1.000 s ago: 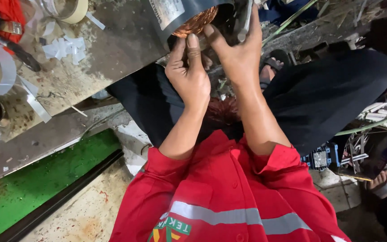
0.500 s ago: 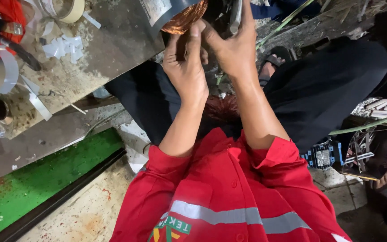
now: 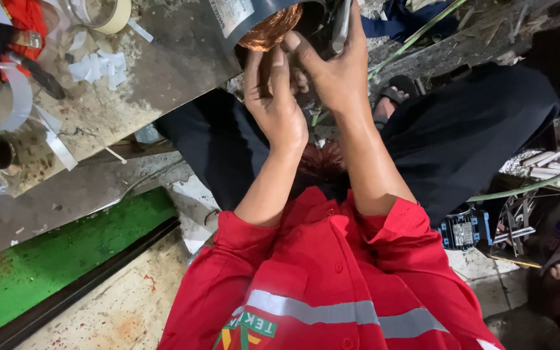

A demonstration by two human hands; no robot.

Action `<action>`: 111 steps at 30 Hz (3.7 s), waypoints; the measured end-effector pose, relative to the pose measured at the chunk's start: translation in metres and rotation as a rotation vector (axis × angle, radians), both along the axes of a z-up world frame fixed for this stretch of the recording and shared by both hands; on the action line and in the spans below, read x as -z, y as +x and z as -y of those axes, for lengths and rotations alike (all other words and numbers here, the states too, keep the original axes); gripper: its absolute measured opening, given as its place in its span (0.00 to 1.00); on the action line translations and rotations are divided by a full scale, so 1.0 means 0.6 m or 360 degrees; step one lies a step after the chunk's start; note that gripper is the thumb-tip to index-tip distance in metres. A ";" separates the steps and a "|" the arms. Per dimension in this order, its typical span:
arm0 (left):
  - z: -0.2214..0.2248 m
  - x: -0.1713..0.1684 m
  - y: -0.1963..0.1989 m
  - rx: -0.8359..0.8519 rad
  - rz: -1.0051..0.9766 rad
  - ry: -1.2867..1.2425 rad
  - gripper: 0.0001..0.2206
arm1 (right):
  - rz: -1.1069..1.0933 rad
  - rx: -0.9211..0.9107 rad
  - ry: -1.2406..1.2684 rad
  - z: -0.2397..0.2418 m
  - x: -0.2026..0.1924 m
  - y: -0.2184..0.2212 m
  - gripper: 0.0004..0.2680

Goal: Adjusting and repairing internal components of a motor stator using hand tools like pliers and a hammer.

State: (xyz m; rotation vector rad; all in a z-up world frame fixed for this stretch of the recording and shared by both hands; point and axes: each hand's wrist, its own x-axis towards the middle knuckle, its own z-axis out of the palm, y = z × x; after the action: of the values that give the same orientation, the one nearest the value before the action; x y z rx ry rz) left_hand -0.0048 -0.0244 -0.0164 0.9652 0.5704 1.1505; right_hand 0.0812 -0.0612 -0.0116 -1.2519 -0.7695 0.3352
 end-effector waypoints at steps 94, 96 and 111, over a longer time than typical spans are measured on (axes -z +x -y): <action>-0.245 -0.119 -0.134 0.0142 -0.1516 0.2384 0.30 | 0.1874 0.0277 -0.0557 0.002 -0.071 0.038 0.07; -0.254 -0.131 -0.130 0.0064 -0.1436 0.2527 0.32 | 0.1936 0.0091 -0.0629 -0.013 -0.082 0.053 0.10; -0.241 -0.144 -0.128 -0.0188 -0.1831 0.2825 0.43 | 0.1838 -0.0213 -0.0187 -0.021 -0.039 0.085 0.20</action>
State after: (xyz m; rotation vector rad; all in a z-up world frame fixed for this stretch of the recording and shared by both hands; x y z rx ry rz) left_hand -0.0817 0.1200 0.0698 3.2430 0.3359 0.9147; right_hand 0.1321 -0.0485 0.0116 -1.4716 -1.8323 -0.3004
